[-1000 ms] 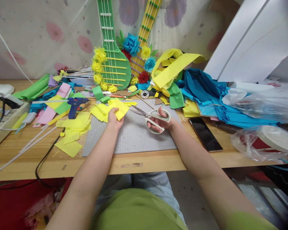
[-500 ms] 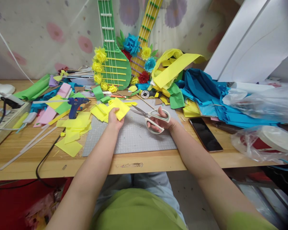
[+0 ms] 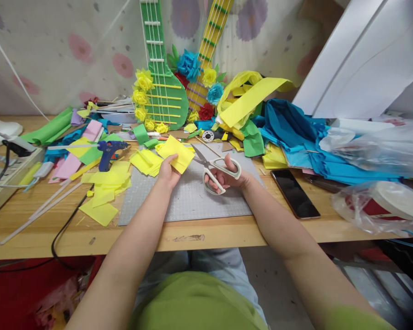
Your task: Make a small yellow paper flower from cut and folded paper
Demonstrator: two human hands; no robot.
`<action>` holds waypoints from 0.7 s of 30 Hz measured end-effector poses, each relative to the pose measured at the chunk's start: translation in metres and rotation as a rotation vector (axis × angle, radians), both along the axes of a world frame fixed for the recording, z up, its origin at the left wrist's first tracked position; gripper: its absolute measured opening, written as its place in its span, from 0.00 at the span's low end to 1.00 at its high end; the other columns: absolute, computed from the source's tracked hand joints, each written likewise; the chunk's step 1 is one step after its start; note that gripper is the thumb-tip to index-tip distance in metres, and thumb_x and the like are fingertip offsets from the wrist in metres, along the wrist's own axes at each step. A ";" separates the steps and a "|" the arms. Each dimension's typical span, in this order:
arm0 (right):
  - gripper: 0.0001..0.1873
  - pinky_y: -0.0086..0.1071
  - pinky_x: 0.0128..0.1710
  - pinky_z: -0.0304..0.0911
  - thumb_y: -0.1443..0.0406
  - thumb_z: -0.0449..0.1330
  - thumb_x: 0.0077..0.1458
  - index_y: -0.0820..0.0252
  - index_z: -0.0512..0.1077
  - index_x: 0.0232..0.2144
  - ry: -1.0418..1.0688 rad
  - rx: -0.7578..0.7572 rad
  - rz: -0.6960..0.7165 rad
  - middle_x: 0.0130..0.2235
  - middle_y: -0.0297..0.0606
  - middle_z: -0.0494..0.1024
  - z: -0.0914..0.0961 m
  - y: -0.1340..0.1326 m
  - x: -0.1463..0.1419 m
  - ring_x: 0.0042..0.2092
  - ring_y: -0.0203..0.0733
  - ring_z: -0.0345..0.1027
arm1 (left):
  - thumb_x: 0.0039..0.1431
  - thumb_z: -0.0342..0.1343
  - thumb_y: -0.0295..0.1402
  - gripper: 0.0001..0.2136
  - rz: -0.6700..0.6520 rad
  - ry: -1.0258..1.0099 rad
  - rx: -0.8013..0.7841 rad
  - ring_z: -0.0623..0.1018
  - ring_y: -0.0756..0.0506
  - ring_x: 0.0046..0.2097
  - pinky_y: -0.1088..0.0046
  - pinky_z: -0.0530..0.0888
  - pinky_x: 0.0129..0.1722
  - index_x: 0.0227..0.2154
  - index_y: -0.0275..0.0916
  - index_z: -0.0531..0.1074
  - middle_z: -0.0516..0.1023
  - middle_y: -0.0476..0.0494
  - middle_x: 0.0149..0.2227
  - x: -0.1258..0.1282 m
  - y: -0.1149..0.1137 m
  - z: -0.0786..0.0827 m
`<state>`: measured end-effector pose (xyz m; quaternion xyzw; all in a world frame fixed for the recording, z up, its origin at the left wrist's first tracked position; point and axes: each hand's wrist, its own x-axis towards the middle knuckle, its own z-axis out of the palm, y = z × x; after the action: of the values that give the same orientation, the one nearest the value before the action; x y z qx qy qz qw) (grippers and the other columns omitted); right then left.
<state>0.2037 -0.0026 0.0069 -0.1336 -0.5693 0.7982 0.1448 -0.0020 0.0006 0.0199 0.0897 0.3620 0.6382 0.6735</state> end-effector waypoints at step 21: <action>0.46 0.22 0.13 0.47 0.31 0.36 0.34 0.65 0.65 0.31 0.087 0.050 -0.061 0.27 0.39 0.68 -0.002 -0.003 -0.006 0.28 0.35 0.64 | 0.45 0.59 0.23 0.11 -0.061 0.280 0.115 0.78 0.49 0.35 0.72 0.75 0.40 0.35 0.34 0.72 0.78 0.41 0.38 0.006 -0.003 -0.013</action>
<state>0.1980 -0.0053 0.0054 -0.1124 -0.5778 0.7841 0.1968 0.0041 -0.0020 0.0065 0.2273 0.4125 0.6181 0.6294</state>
